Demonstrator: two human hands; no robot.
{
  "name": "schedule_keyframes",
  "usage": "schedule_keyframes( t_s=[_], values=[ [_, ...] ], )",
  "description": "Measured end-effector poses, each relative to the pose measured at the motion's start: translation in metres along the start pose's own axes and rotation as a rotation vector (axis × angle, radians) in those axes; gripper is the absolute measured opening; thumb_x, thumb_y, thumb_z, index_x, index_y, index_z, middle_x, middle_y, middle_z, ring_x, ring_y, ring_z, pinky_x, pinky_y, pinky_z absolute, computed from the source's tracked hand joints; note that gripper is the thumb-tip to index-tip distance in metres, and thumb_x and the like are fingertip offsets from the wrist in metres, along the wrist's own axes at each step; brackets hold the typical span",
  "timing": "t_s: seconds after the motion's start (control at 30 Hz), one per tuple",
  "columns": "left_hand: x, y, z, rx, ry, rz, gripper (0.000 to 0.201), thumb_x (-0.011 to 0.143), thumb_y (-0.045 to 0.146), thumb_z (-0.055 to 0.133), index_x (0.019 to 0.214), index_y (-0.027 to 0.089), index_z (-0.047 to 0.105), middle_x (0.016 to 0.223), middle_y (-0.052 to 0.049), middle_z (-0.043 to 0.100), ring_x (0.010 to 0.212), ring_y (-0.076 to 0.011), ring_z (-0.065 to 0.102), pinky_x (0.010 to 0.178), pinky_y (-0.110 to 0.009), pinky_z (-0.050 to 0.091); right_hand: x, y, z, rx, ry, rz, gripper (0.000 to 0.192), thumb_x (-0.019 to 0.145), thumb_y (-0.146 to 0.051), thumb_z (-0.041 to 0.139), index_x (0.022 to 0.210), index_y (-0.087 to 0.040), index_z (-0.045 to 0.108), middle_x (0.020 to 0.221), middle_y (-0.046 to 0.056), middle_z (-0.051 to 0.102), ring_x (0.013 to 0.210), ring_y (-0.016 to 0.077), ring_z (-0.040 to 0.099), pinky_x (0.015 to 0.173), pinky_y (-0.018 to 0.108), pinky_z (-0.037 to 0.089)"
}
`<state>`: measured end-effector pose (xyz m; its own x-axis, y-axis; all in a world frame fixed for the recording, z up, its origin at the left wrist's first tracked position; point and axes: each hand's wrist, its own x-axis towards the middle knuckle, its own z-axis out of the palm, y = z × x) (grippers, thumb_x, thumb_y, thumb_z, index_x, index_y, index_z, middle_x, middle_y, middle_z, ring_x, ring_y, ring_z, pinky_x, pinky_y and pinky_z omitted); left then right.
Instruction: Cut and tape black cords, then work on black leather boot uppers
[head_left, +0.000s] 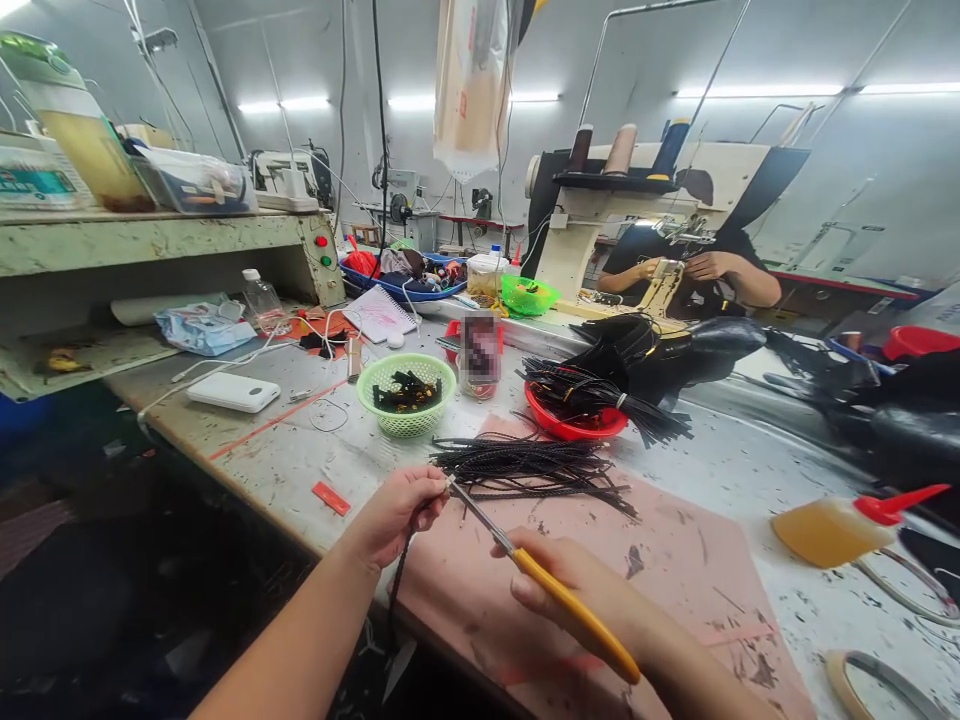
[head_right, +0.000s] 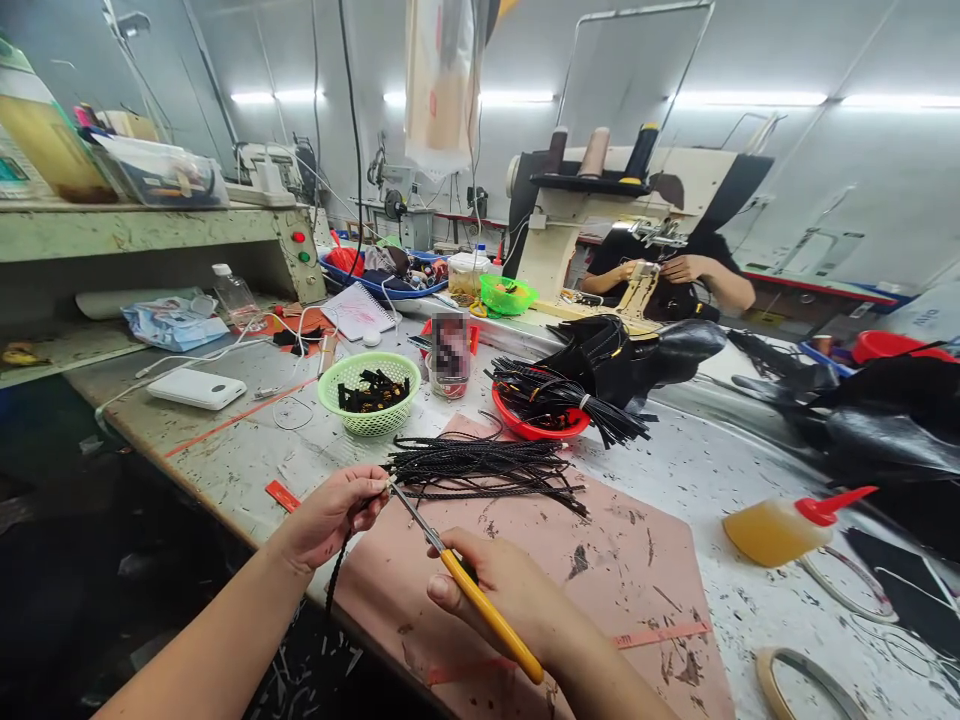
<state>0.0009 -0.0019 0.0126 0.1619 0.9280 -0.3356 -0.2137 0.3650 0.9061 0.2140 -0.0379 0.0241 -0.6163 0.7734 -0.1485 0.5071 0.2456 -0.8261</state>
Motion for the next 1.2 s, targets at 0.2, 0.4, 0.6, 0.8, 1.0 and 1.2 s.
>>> schedule_keyframes(
  t_s=[0.2, 0.4, 0.6, 0.8, 1.0, 1.2],
  values=[
    [0.005, -0.005, -0.006, -0.036, 0.006, 0.012, 0.019, 0.050, 0.025, 0.067, 0.055, 0.014, 0.052, 0.045, 0.004, 0.048, 0.040, -0.0028, 0.033, 0.037, -0.014, 0.018, 0.004, 0.007, 0.010, 0.128, 0.017, -0.025, 0.044, 0.079, -0.054, 0.042, 0.100, -0.019, 0.057, 0.084, 0.005, 0.061, 0.078, 0.0213, 0.055, 0.070, 0.032, 0.041],
    [0.010, -0.008, -0.013, -0.051, 0.018, 0.026, 0.019, 0.051, 0.024, 0.066, 0.055, 0.013, 0.051, 0.045, 0.004, 0.048, 0.039, -0.0020, 0.032, 0.038, -0.014, 0.018, 0.016, 0.019, 0.025, 0.148, 0.114, -0.032, 0.042, 0.079, -0.056, 0.046, 0.090, -0.020, 0.063, 0.078, 0.004, 0.062, 0.076, 0.0204, 0.056, 0.068, 0.030, 0.043],
    [0.008, -0.011, -0.021, -0.049, 0.033, 0.020, 0.022, 0.053, 0.027, 0.067, 0.055, 0.014, 0.050, 0.046, 0.005, 0.047, 0.038, -0.0015, 0.029, 0.037, -0.015, 0.016, 0.026, 0.020, 0.029, 0.102, 0.134, -0.016, 0.039, 0.078, -0.053, 0.048, 0.086, -0.019, 0.064, 0.071, 0.003, 0.061, 0.074, 0.0208, 0.056, 0.066, 0.029, 0.043],
    [-0.010, -0.016, -0.016, -0.016, 0.041, 0.045, 0.024, 0.054, 0.028, 0.070, 0.059, 0.014, 0.051, 0.050, 0.004, 0.051, 0.040, -0.0029, 0.033, 0.040, -0.016, 0.021, 0.014, 0.013, 0.028, 0.148, 0.190, 0.011, 0.027, 0.075, -0.040, 0.055, 0.091, -0.019, 0.059, 0.061, -0.002, 0.050, 0.059, 0.0145, 0.048, 0.055, 0.025, 0.039],
    [-0.047, -0.036, 0.035, 0.199, -0.075, 0.085, 0.018, 0.055, 0.026, 0.068, 0.059, 0.017, 0.053, 0.052, 0.004, 0.048, 0.047, -0.0100, 0.041, 0.046, -0.022, 0.033, -0.017, -0.003, 0.036, 0.431, 0.392, -0.023, 0.046, 0.068, -0.020, 0.055, 0.113, -0.023, 0.044, 0.076, -0.001, 0.057, 0.065, 0.0134, 0.054, 0.058, 0.025, 0.044],
    [-0.071, -0.051, 0.070, 0.472, -0.175, 0.215, 0.011, 0.063, 0.023, 0.061, 0.056, 0.019, 0.055, 0.054, 0.000, 0.052, 0.055, -0.0155, 0.045, 0.053, -0.025, 0.034, -0.052, 0.001, 0.039, 0.320, 0.490, -0.024, 0.041, 0.069, -0.016, 0.054, 0.109, -0.022, 0.049, 0.068, -0.002, 0.059, 0.059, 0.0123, 0.054, 0.056, 0.025, 0.043]
  ],
)
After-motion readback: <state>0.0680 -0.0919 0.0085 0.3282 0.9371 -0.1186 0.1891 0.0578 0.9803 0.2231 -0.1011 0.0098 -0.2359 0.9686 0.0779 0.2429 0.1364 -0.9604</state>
